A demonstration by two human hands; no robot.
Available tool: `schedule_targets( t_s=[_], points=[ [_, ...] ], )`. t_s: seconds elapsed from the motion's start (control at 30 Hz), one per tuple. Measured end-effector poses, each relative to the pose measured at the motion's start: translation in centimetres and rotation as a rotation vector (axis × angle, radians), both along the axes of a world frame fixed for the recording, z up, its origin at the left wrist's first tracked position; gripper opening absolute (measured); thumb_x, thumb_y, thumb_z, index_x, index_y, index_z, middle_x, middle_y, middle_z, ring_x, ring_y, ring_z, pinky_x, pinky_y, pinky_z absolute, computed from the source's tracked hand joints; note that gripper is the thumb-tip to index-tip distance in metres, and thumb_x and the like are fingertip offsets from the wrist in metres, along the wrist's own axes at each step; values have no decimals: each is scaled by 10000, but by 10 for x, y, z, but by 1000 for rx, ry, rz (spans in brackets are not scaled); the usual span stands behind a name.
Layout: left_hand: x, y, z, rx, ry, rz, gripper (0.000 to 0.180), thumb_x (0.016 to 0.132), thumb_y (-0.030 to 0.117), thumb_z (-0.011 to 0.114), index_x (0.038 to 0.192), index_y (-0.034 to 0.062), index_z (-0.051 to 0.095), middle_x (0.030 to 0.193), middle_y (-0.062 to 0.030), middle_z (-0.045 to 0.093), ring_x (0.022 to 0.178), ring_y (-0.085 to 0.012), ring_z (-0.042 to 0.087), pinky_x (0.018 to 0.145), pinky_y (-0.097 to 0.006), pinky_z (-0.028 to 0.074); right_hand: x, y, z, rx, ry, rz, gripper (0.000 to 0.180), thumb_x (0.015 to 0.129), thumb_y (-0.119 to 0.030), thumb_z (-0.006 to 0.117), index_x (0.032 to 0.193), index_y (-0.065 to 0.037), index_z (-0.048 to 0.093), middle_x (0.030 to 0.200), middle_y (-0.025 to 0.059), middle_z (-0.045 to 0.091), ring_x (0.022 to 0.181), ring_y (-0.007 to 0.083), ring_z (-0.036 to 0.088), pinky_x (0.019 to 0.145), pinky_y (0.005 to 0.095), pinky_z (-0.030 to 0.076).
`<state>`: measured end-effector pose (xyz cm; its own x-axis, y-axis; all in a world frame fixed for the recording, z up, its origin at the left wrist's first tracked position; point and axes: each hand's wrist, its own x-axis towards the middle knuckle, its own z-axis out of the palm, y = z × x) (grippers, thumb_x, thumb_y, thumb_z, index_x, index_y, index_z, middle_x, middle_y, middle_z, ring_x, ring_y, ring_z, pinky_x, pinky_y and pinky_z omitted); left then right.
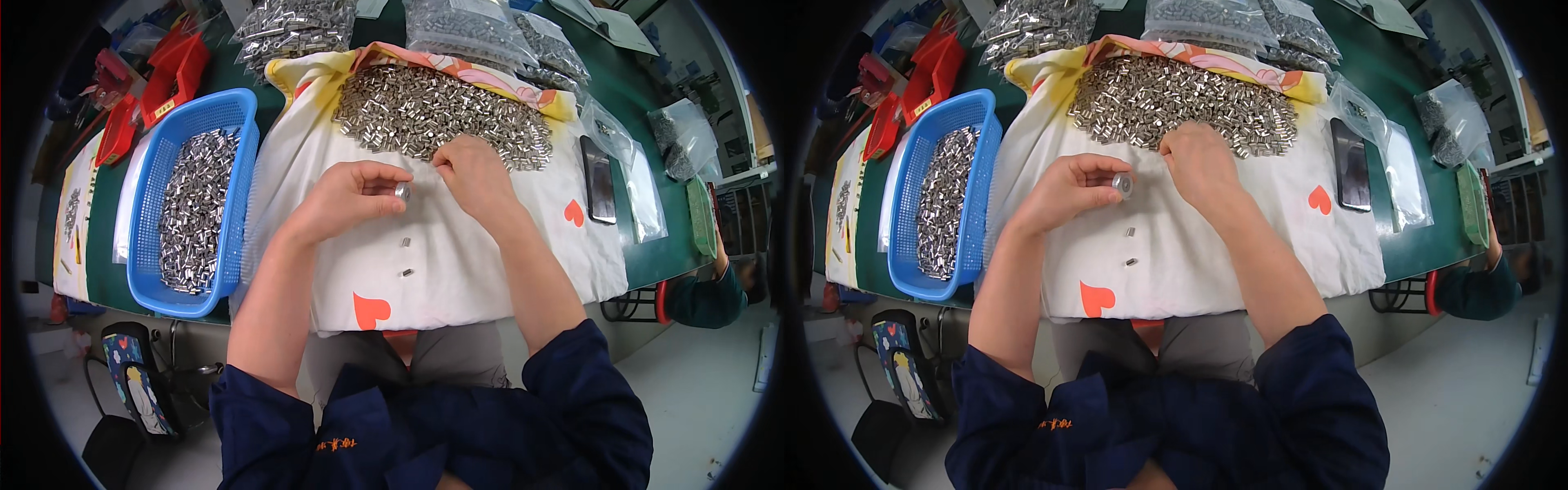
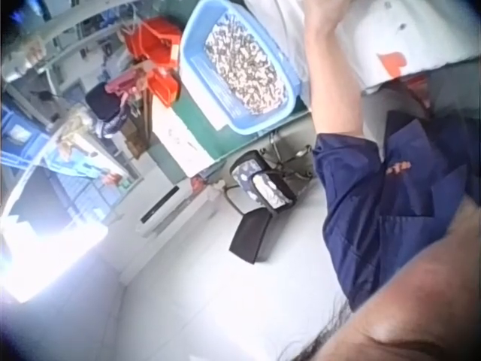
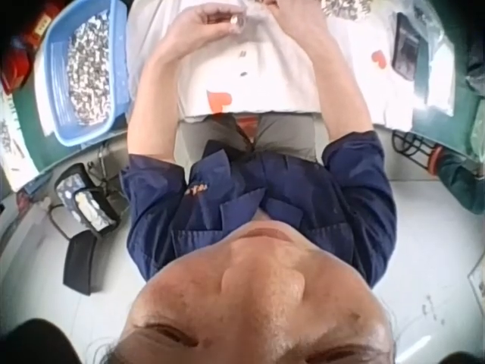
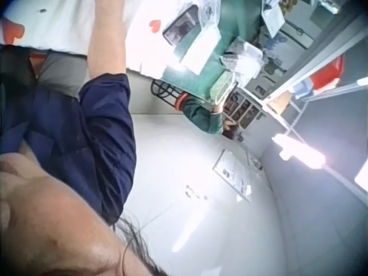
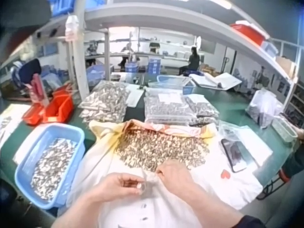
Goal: The recorder is manually inspecting and sorting small metal zipper pullers or hardware components at a manufacturing workbench.
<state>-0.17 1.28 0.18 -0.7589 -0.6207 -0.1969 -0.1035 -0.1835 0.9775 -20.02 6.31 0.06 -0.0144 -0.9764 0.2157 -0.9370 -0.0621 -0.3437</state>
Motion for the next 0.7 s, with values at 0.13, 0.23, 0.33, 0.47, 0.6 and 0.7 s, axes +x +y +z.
schedule_targets(
  t_s=[0.13,0.23,0.33,0.47,0.6,0.7],
  points=[
    [-1,0,3,44,29,20,321,725,11,654,1038,5,586,880,-12,601,793,-59,555,726,-193,454,9,4,12,-15,-219,37,65,735,-69,578,779,-35,612,794,89,588,754,222,557,695,319,445],
    [0,-2,1,25,34,67,345,732,1,643,1067,-12,560,918,-39,608,821,-81,571,748,-206,462,16,7,28,116,-625,69,65,751,-46,577,804,-16,599,782,54,600,696,132,552,658,257,445],
    [0,-4,-2,25,88,116,376,735,3,643,1093,-28,532,929,-58,609,833,-98,580,753,-212,465,18,9,26,197,-827,136,77,752,-46,582,820,-16,603,786,21,608,685,82,533,655,227,439],
    [0,-5,-3,41,114,97,384,737,2,642,1100,-35,521,939,-72,611,848,-107,585,755,-217,467,21,10,26,207,-765,121,81,729,-52,596,801,-16,606,768,27,610,677,98,546,634,235,446],
    [-1,-3,-4,2,58,130,357,736,5,646,1075,-34,543,921,-72,621,839,-104,587,753,-219,469,30,14,20,13,-583,173,83,716,-51,580,783,-8,605,733,90,607,649,171,591,605,270,464],
    [-1,-3,-5,8,61,142,338,733,8,651,1056,-35,558,905,-71,627,837,-101,588,749,-218,471,32,14,17,-124,-422,179,83,709,-52,576,777,-15,607,714,109,596,647,207,597,598,292,468]
  ],
)
